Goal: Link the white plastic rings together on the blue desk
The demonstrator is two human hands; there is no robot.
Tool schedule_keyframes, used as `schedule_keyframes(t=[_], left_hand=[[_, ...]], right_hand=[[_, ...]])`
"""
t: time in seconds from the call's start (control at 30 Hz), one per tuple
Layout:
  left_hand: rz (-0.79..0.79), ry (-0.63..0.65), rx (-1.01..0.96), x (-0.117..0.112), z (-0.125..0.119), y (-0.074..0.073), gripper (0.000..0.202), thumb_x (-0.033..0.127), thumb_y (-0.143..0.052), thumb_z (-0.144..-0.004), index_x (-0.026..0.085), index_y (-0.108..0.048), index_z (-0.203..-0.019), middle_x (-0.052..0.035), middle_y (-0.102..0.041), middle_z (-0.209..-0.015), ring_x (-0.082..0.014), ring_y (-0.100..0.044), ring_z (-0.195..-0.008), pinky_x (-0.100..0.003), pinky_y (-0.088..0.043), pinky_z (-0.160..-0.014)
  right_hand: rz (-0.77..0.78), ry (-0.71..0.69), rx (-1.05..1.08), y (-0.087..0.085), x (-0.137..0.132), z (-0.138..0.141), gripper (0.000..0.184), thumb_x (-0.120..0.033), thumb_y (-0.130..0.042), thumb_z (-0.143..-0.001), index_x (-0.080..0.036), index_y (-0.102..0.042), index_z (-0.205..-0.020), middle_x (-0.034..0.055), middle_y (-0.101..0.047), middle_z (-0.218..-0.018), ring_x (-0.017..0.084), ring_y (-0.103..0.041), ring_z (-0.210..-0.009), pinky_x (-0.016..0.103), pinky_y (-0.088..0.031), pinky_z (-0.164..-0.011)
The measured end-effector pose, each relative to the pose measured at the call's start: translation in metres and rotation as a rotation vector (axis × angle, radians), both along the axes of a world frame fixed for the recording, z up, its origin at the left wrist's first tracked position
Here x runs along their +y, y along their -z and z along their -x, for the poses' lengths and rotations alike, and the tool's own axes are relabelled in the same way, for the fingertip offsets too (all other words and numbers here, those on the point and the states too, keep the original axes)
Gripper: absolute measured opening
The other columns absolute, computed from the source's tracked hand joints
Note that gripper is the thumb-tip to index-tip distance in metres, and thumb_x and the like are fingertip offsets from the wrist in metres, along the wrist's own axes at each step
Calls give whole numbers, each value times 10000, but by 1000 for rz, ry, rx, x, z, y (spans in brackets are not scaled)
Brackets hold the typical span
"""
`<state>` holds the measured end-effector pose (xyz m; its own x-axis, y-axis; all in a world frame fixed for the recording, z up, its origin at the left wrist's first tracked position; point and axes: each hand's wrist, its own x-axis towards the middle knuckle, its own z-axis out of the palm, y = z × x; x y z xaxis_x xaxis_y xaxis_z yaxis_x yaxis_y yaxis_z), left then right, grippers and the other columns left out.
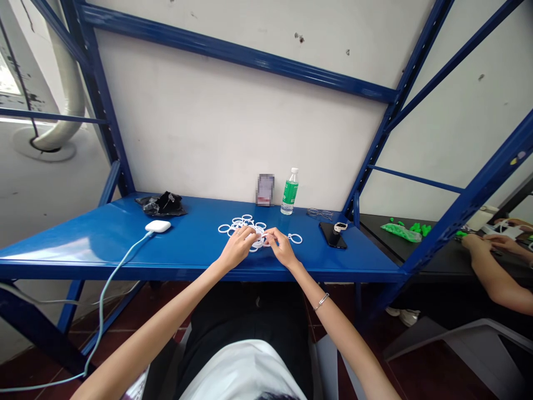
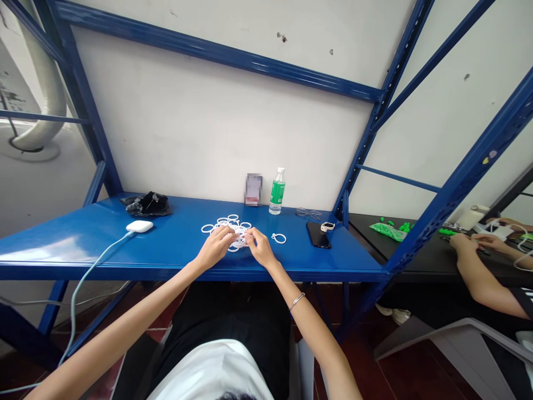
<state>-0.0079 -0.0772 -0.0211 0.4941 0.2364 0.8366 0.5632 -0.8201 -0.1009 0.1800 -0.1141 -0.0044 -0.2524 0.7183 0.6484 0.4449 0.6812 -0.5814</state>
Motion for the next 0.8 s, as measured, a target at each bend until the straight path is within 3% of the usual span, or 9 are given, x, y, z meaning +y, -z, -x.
schedule_keyframes(t=[0.23, 0.53, 0.8], left_hand=[[101, 34, -36, -7, -1, -7, 245, 303, -433, -972, 170, -548, -1143, -92, -639, -1050, -220, -569, -977, -350, -475, -846], [184, 29, -83, -9, 1, -10, 274, 338, -354, -995, 171, -571, -1004, -88, -625, -988, -214, -560, -939, -364, -465, -843], [160, 69, -100, -6, 0, -10, 231, 309, -364, -994, 189, -553, -937, -76, -616, -950, -202, -555, -909, -342, -481, -801]], right_hand=[[-153, 34, -42, -4, -3, -1, 264, -356, -384, -985, -194, -535, -842, 50, -610, -953, 163, -604, -893, 301, -497, -822], [-355, 60, -254, -4, -8, 0, 149, -263, -417, -972, -203, -552, -985, 94, -565, -1174, 185, -566, -1132, 349, -493, -954], [-311, 59, -263, -3, -6, 1, 114, -245, -480, -933, -211, -551, -1016, 114, -565, -1248, 217, -531, -1217, 407, -472, -1000]])
